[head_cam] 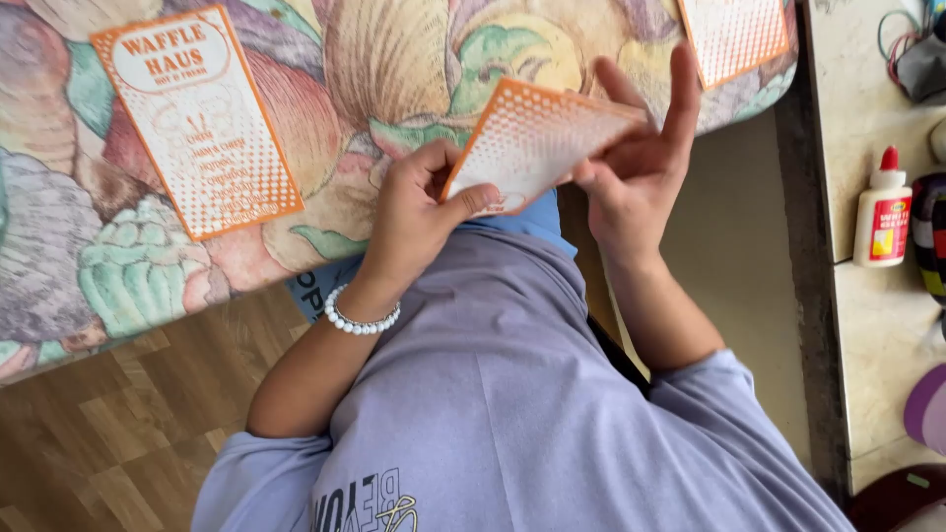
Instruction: Manually assembling paper food sleeves by folding them, applying glue to the edges, and pressing them together to form bags.
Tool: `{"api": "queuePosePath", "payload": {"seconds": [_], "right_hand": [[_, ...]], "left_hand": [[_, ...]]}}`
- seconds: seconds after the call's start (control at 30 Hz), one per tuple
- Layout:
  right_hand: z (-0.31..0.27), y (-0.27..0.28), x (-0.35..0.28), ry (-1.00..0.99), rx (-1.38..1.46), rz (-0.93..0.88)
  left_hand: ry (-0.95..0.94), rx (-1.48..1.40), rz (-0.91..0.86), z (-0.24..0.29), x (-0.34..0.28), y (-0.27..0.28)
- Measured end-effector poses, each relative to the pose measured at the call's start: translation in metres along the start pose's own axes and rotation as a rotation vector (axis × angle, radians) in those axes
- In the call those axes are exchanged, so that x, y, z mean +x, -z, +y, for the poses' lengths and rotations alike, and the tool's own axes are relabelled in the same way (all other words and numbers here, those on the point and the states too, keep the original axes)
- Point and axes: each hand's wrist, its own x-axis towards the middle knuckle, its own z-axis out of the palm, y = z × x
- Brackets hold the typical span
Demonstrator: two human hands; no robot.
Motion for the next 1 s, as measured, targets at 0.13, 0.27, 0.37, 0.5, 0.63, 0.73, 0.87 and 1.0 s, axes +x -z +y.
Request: {"api": "queuePosePath", "payload": {"seconds": [0.13,0.27,0.37,0.5,0.63,0.73,0.87,1.0], "right_hand": [[-0.024,-0.029,0.014,0.022,-0.106,0.099],[-0.043,-0.041,0.02,0.018,-0.238,0.016],[-0.046,-0.043,0.022,0.037,-0.243,0.0],[-0.041,-0.045,0.028,0.111,-0.211,0.114],[-0.048,-0.053,0.034,0.121,-0.226,0.1],[-0.052,-0.059,0.043,0.152,-0.237,0.005],[-0.063,-0.071,0.061,0.205,-0.323,-0.177],[-0.067,-0.063,0.065,0.117,-0.348,-0.275]], "left_hand": [[-0.018,-0.135,-0.039,0.023,-0.001,0.005],[-0.265,-0.01,0.127,0.063,0.003,0.017],[-0.346,0.151,0.195,0.083,0.011,0.023],[-0.411,0.2,0.228,0.089,0.014,0.026],[-0.506,0.255,0.286,0.086,0.008,0.029],[-0.501,0.272,0.321,0.089,0.004,0.029],[-0.439,0.347,0.184,0.102,0.015,0.036],[-0.519,0.413,0.23,0.101,0.025,0.036]]}}
